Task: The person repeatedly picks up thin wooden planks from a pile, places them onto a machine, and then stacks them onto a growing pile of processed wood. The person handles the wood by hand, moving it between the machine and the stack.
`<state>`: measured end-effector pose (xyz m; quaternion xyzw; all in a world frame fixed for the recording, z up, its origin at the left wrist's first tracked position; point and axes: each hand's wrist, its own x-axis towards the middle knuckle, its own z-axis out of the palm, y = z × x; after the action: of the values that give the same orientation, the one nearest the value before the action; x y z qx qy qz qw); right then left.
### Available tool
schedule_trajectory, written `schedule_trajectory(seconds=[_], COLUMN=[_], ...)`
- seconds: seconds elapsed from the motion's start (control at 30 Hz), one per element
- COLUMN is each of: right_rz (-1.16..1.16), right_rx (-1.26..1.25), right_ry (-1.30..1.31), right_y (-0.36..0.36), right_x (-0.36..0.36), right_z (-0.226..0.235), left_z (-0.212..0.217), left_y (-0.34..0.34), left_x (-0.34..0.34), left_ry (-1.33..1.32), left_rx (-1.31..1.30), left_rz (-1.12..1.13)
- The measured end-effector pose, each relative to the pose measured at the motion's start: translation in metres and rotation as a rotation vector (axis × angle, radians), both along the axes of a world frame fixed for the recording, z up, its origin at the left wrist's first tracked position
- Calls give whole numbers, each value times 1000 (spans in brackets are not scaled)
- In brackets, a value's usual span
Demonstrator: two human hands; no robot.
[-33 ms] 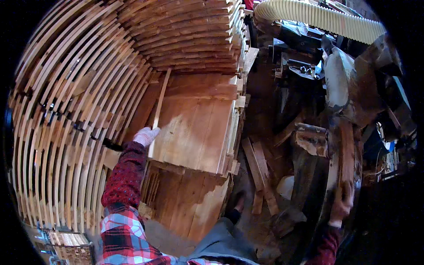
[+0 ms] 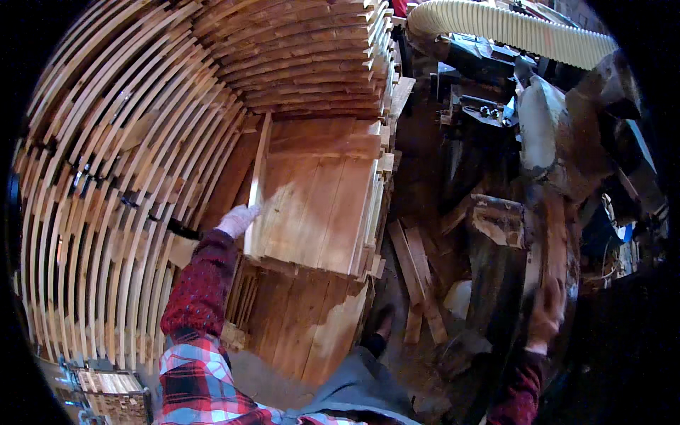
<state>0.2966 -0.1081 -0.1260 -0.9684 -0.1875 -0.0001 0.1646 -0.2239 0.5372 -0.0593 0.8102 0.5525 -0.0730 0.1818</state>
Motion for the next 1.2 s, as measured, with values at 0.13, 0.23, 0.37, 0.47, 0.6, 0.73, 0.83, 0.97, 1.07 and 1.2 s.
schedule_trajectory(seconds=[0.13,0.23,0.37,0.47,0.6,0.73,0.83,0.97,1.07,1.2], right_rz=[643,846,689,522,223,485,591,269,324,246], right_rx=[508,371,592,351,111,176,362,420,326,667], right_ry=[-140,160,-210,-187,-81,-860,-585,-229,-260,-75], right_y=[76,80,-25,-162,-273,-251,-191,-70,-70,19], right_x=[-130,-235,-254,-251,-301,-207,-134,-36,11,38], right_z=[87,140,95,64,54,1,14,18,-3,-10], left_z=[-12,-72,-44,-19,41,-20,-50,-65,-59,-83], left_y=[-191,-360,-539,-509,-345,-105,26,113,98,43], left_x=[59,84,153,187,263,303,294,311,344,194], left_ry=[-1043,-744,-270,-761,-338,203,510,388,352,219], left_rx=[-536,-140,-204,-464,2,466,461,352,245,975], left_rz=[82,-371,-899,-1116,-859,-524,-473,-480,-520,-697])
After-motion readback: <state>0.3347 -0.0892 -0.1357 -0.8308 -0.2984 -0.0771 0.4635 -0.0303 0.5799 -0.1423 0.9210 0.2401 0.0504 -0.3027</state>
